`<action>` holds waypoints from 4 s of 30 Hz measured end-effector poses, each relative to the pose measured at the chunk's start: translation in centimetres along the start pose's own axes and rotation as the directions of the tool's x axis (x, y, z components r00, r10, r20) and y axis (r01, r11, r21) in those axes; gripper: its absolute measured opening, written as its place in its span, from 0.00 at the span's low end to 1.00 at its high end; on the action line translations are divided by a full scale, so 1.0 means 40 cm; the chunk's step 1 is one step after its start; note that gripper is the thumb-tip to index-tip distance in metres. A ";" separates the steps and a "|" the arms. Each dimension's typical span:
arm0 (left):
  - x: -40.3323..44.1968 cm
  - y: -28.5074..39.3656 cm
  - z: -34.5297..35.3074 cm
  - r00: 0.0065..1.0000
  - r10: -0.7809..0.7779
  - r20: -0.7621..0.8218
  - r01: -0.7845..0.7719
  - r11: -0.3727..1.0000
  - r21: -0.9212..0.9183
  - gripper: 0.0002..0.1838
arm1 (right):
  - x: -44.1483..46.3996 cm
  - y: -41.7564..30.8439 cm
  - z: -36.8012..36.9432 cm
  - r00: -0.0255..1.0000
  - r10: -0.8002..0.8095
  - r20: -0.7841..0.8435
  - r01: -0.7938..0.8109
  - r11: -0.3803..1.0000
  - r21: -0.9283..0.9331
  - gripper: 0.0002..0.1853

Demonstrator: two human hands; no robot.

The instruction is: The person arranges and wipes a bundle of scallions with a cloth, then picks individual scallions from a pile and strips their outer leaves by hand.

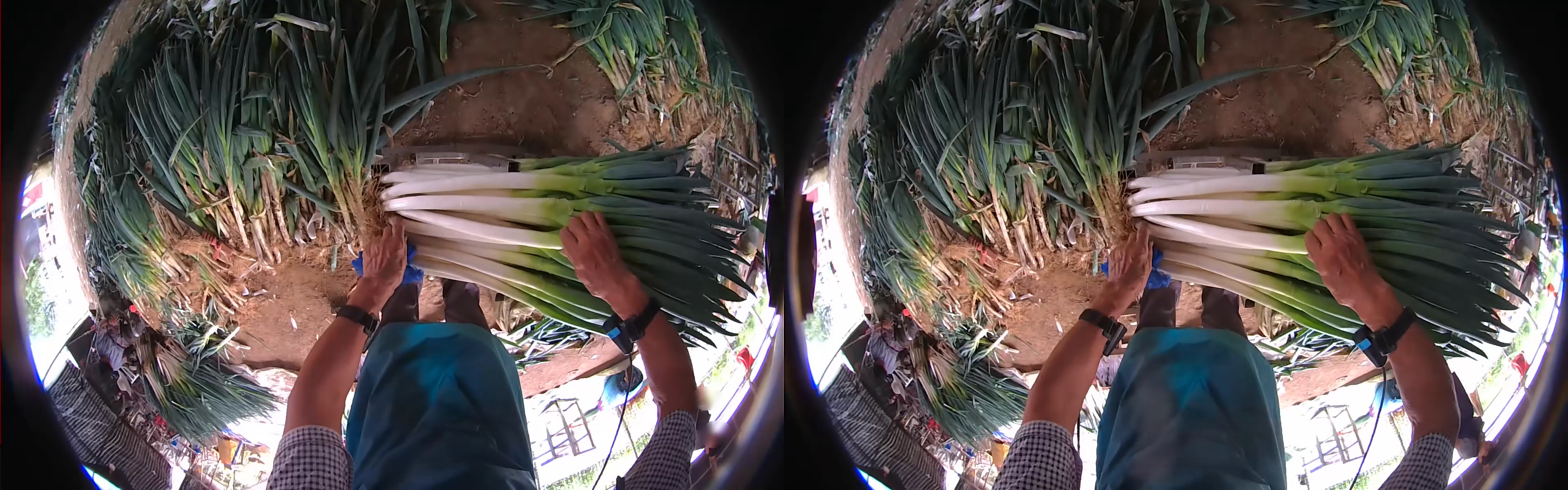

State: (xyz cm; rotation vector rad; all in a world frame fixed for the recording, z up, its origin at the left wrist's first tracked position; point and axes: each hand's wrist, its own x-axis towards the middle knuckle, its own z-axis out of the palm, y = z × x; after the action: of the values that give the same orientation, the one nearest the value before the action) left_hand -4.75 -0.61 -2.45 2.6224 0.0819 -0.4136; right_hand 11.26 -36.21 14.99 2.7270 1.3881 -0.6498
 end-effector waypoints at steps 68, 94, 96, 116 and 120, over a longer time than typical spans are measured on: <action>0.129 0.055 -0.111 0.931 -0.084 0.356 0.138 0.982 -0.128 0.62 | 0.010 0.004 0.049 0.900 0.328 -0.287 -0.317 0.945 0.085 0.12; 0.353 0.481 -0.131 0.778 0.511 0.366 -0.531 0.846 -0.054 0.15 | -0.113 -0.002 -0.031 0.931 0.303 -0.204 -0.216 0.908 0.360 0.30; 0.395 0.450 -0.116 0.714 0.575 0.399 -0.579 0.806 -0.126 0.12 | -0.095 0.018 -0.082 0.931 0.296 -0.212 -0.213 0.916 0.341 0.33; 0.516 0.455 -0.087 0.526 0.507 0.683 -0.494 0.836 -0.240 0.17 | -0.081 0.018 -0.065 0.943 0.270 -0.196 -0.261 0.963 0.070 0.17; 0.542 0.478 -0.111 0.467 0.415 0.781 -0.365 0.895 -0.256 0.21 | -0.021 0.081 -0.059 0.941 0.277 -0.195 -0.268 0.961 0.070 0.18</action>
State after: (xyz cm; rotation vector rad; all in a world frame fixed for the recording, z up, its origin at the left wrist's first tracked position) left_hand 19.60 -15.75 3.31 2.0135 -0.8049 -1.3890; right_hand 14.21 -38.36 16.91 3.0113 1.0007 -0.3977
